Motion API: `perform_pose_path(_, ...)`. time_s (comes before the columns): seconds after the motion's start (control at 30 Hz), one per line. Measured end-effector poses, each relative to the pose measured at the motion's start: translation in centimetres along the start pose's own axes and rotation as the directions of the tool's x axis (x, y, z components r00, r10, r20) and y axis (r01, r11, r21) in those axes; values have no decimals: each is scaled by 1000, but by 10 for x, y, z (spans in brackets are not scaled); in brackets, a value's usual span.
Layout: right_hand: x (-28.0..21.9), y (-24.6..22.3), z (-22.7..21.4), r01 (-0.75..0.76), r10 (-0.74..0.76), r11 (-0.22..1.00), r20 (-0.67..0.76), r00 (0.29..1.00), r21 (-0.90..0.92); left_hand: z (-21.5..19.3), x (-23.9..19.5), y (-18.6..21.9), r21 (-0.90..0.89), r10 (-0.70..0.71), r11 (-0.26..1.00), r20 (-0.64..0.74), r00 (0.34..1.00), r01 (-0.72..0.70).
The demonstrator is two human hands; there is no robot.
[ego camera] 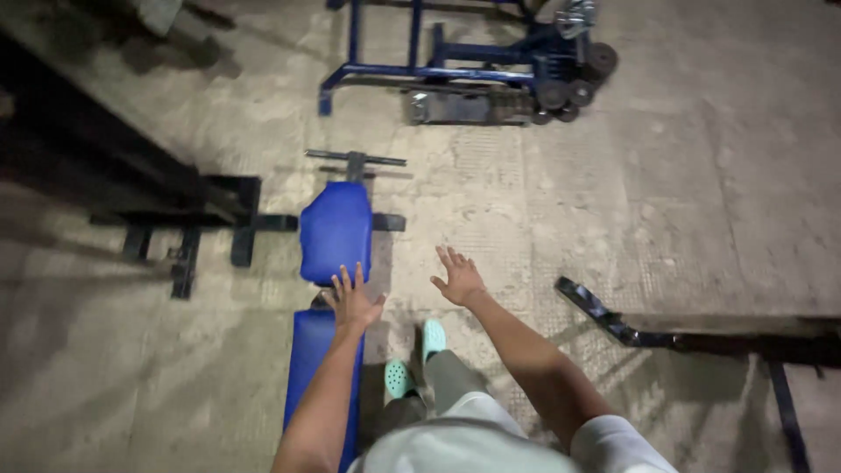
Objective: The person adjusts a blue weight bench, then picks up dumbbells and a metal barbell holder from a rack and places them on the bench. They then pick up a black weightlifting belt and place it on a nearby machine.
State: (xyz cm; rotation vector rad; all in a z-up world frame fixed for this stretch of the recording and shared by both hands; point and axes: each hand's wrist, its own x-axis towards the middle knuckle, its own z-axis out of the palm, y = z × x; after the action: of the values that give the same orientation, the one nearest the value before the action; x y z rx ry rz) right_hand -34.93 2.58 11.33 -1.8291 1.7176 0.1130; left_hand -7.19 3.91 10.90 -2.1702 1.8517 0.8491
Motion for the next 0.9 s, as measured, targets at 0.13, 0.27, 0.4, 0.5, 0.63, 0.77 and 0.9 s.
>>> perform_pose_path(0.13,-17,24,-15,-89,94,992,-53,994,85,-5,5,38,49,122,992,-33,992,-120)
perform_pose_path(0.27,-37,70,-25,-162,178,973,-91,980,163,-9,16,96,93,231,968,31,973,-233)
perform_pose_path(0.4,-52,141,-14,-286,317,925,-89,944,252,13,47,150,50,338,939,54,940,-341)
perform_pose_path(0.5,-55,192,-8,-385,423,893,-146,894,231,9,62,206,119,357,921,129,925,-372)
perform_pose_path(0.63,-36,248,-26,-471,504,843,-74,861,258,9,102,275,188,413,878,166,896,-439)
perform_pose_path(0.77,9,299,-79,-527,542,796,39,840,297,-4,151,362,137,353,906,274,895,-400)
perform_pose_path(0.9,53,349,-140,-454,507,824,-82,858,339,-1,191,445,123,406,895,168,898,-428)
